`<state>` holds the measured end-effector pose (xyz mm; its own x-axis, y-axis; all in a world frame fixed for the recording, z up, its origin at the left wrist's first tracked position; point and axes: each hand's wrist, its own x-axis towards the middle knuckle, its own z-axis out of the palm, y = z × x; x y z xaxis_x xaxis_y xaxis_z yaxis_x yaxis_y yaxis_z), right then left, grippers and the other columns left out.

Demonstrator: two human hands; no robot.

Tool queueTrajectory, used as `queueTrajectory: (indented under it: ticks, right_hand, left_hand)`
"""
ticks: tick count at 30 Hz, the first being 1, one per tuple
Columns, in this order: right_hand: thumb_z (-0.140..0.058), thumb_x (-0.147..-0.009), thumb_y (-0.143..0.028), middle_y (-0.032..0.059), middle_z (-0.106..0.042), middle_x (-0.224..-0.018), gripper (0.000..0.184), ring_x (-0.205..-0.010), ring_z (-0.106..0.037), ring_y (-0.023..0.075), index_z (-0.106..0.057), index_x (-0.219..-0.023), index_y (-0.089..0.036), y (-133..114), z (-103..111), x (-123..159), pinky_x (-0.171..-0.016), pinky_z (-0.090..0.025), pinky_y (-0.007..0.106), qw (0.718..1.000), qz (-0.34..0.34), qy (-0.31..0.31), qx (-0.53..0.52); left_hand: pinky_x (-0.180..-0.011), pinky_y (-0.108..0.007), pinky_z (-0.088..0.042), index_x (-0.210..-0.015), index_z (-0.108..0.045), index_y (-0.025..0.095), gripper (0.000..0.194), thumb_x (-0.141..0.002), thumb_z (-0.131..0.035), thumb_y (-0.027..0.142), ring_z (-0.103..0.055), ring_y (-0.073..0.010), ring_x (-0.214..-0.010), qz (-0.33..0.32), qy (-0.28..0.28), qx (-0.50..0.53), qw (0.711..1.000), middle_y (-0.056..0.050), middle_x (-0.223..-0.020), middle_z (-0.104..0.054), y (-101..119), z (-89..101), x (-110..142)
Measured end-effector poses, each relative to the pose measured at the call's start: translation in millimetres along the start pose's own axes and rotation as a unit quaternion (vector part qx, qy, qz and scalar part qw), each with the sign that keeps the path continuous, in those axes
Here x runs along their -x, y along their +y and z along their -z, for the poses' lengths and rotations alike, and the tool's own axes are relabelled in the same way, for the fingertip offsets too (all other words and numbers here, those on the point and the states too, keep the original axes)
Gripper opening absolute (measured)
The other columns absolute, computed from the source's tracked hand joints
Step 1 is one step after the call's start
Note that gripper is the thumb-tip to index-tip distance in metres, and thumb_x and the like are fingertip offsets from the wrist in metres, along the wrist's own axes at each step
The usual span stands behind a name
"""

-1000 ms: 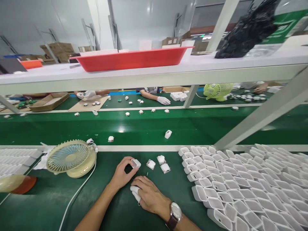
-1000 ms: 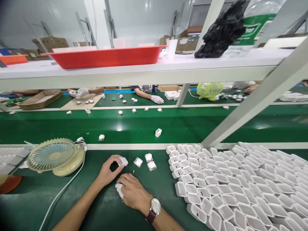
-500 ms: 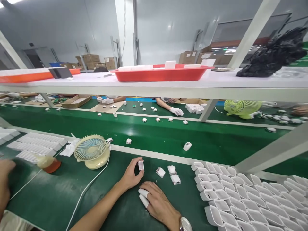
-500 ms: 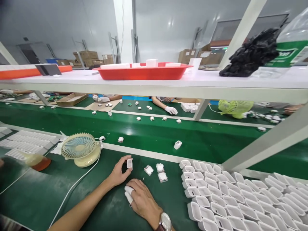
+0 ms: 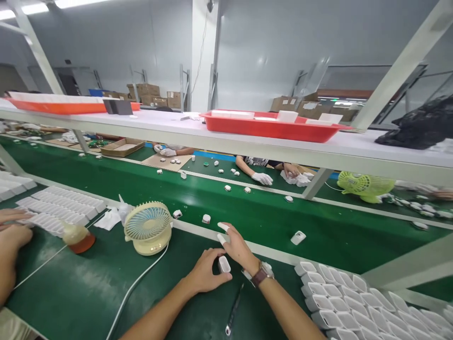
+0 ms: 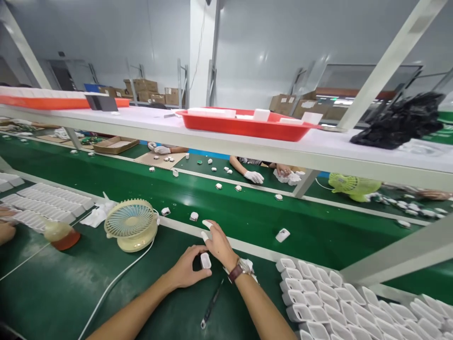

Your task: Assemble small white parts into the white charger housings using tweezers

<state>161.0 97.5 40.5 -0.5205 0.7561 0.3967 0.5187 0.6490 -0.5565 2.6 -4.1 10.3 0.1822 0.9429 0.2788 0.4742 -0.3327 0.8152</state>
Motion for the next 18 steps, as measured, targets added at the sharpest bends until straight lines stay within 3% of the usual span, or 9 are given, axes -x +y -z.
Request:
queueTrajectory:
  ticks: [6, 9, 12, 16, 18]
  right_hand:
    - [-0.056, -0.085, -0.007, 0.0189, -0.065, -0.131, 0.041, -0.126, -0.059, 0.0298, -0.065, -0.125, -0.009, 14.8, -37.5, -74.7, -0.110, -0.047, 0.047, 0.996, 0.005, -0.075, 0.049]
    - [-0.059, -0.088, -0.009, 0.0125, -0.069, -0.113, 0.031, -0.108, -0.064, 0.0265, -0.067, -0.118, -0.011, 14.2, -49.8, -101.3, -0.100, -0.050, 0.046, 0.992, 0.008, -0.107, 0.071]
    - [-0.059, -0.089, -0.009, 0.0100, -0.067, -0.111, 0.029, -0.103, -0.063, 0.0238, -0.066, -0.117, -0.013, 5.0, -62.6, -123.5, -0.098, -0.049, 0.043, 0.987, 0.030, -0.137, 0.081]
    - [-0.057, -0.080, -0.004, 0.0117, -0.067, -0.119, 0.042, -0.107, -0.059, 0.0240, -0.069, -0.119, -0.016, -15.7, -80.5, -144.7, -0.102, -0.043, 0.037, 0.978, 0.073, -0.178, 0.077]
    - [-0.060, -0.079, -0.006, 0.0092, -0.069, -0.114, 0.038, -0.103, -0.059, 0.0237, -0.071, -0.114, -0.017, -25.2, -85.8, -150.4, -0.099, -0.042, 0.035, 0.974, 0.086, -0.196, 0.077]
  left_hand:
    - [-0.113, -0.057, -0.040, -0.125, -0.065, 0.026, 0.055, -0.074, -0.085, 0.037, -0.065, -0.0332, -0.114, 0.000, -0.026, -0.009, 1.000, -0.009, -0.121, -0.072, -6.4, 0.5, -2.4]
    - [-0.113, -0.055, -0.040, -0.124, -0.066, 0.026, 0.057, -0.072, -0.086, 0.041, -0.064, -0.0329, -0.114, 0.008, -0.044, -0.006, 0.999, -0.009, -0.119, -0.071, -8.7, 0.3, -5.2]
    - [-0.113, -0.055, -0.040, -0.123, -0.067, 0.025, 0.059, -0.071, -0.086, 0.044, -0.063, -0.0334, -0.114, 0.019, -0.056, 0.001, 0.998, -0.009, -0.118, -0.072, -9.5, 0.6, -8.0]
    - [-0.112, -0.055, -0.041, -0.120, -0.069, 0.025, 0.059, -0.069, -0.087, 0.049, -0.063, -0.0343, -0.115, 0.029, -0.071, 0.007, 0.997, -0.010, -0.118, -0.072, -9.8, 2.8, -11.6]
    - [-0.113, -0.055, -0.041, -0.119, -0.069, 0.026, 0.060, -0.068, -0.087, 0.050, -0.063, -0.0345, -0.115, 0.030, -0.078, 0.009, 0.996, -0.010, -0.118, -0.072, -10.5, 3.6, -13.0]
